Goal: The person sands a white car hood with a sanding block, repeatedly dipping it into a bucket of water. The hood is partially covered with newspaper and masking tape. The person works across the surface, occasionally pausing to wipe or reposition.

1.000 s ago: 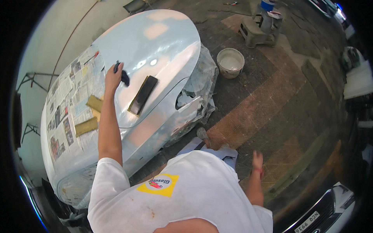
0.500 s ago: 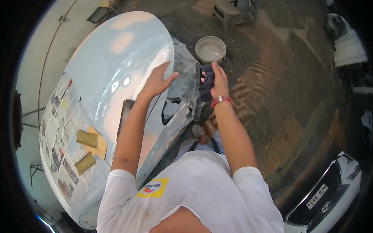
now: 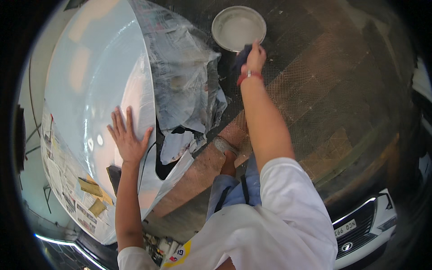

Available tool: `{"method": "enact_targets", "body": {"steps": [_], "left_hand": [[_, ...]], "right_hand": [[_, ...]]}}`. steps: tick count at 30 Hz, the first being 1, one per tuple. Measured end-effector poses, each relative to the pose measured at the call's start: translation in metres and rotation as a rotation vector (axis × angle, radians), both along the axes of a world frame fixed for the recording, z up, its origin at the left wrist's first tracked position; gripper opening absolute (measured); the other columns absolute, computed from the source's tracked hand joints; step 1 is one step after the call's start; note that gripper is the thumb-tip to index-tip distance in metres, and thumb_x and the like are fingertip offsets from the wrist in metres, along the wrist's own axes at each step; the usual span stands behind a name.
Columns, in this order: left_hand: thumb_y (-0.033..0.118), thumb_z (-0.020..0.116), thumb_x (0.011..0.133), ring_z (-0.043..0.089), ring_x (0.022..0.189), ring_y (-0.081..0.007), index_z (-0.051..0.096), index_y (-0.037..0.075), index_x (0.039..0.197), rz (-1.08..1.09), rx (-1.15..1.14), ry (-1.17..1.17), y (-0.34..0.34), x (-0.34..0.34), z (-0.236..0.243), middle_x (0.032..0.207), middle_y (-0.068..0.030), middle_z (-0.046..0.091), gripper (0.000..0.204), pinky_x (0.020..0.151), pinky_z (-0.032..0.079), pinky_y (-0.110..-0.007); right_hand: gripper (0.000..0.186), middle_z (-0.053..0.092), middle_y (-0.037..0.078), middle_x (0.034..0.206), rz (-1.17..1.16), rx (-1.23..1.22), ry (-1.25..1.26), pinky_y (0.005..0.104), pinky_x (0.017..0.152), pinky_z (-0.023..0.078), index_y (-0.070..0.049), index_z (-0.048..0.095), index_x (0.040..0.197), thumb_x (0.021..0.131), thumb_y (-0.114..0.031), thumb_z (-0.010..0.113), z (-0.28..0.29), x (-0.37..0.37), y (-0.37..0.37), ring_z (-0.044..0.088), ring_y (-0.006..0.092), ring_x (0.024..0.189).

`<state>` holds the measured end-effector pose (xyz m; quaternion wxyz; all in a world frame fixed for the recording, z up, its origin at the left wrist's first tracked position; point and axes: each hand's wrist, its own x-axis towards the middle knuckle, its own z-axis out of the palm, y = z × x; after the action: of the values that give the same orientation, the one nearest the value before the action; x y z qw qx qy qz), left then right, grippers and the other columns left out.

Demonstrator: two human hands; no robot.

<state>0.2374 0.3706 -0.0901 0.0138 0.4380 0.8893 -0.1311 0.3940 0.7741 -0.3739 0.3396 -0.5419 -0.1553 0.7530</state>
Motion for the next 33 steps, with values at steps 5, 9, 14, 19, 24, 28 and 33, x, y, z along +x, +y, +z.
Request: {"method": "enact_targets", "body": {"steps": [5,9,14,19,24,28,33], "left_hand": [[0.069,0.074,0.095,0.018,0.17,-0.0472,0.031,0.02,0.178,-0.028,-0.068,0.015,0.005,-0.005,-0.002,0.184,-0.0244,0.022,0.106,0.132,0.014,-0.073],[0.075,0.068,0.097,0.02,0.169,-0.0506,0.028,0.016,0.178,-0.068,-0.108,0.027,0.004,-0.009,-0.004,0.183,-0.0274,0.022,0.108,0.132,0.014,-0.073],[0.079,0.062,0.098,0.021,0.167,-0.056,0.025,0.011,0.178,-0.094,-0.164,0.017,0.0,-0.013,-0.003,0.18,-0.0351,0.021,0.112,0.131,0.017,-0.073],[0.09,0.052,0.097,0.021,0.165,-0.0596,0.017,0.017,0.181,-0.068,-0.213,0.026,-0.006,-0.014,0.0,0.18,-0.0348,0.019,0.116,0.129,0.023,-0.075],[0.092,0.048,0.097,0.021,0.165,-0.059,0.014,0.018,0.181,-0.066,-0.231,0.041,-0.009,-0.014,-0.001,0.181,-0.0329,0.015,0.117,0.127,0.025,-0.077],[0.092,0.048,0.097,0.021,0.164,-0.0604,0.015,0.016,0.181,-0.07,-0.223,0.026,-0.013,-0.015,0.001,0.181,-0.035,0.014,0.118,0.126,0.024,-0.08],[0.093,0.049,0.095,0.019,0.165,-0.0609,0.014,0.015,0.181,-0.064,-0.224,0.011,-0.02,-0.016,0.003,0.181,-0.0349,0.011,0.121,0.126,0.023,-0.081]], "right_hand": [[0.096,0.034,0.019,0.18,0.465,0.275,-0.389,0.0639,0.13,0.031,-0.013,0.036,0.174,0.103,-0.069,0.067,-0.094,-0.037,0.061,0.038,0.0421,0.162],[0.098,0.041,0.021,0.176,1.436,0.957,-1.063,0.0654,0.131,0.029,-0.014,0.042,0.17,0.094,-0.06,0.081,-0.157,-0.034,0.073,0.04,0.0456,0.16],[0.072,0.069,0.017,0.148,2.077,1.066,-1.229,0.059,0.131,0.035,-0.01,0.061,0.151,0.093,-0.042,0.087,-0.204,-0.043,0.078,0.056,0.0404,0.149],[0.031,0.08,0.017,0.119,2.061,1.258,-1.19,0.0534,0.1,0.059,-0.01,0.074,0.127,0.099,-0.022,0.075,-0.252,-0.032,0.077,0.078,0.037,0.113],[0.023,0.081,0.016,0.099,1.972,1.637,-1.049,0.0475,0.075,0.064,-0.008,0.076,0.115,0.098,-0.013,0.062,-0.271,0.004,0.055,0.08,0.0342,0.091],[0.017,0.082,0.011,0.096,2.108,1.453,-0.941,0.0452,0.079,0.065,-0.012,0.081,0.098,0.097,-0.013,0.064,-0.255,0.042,0.007,0.082,0.0317,0.093],[0.014,0.081,0.015,0.091,2.155,1.302,-0.89,0.0441,0.077,0.065,-0.008,0.08,0.092,0.094,-0.013,0.067,-0.251,0.099,-0.053,0.082,0.0314,0.091]]}}
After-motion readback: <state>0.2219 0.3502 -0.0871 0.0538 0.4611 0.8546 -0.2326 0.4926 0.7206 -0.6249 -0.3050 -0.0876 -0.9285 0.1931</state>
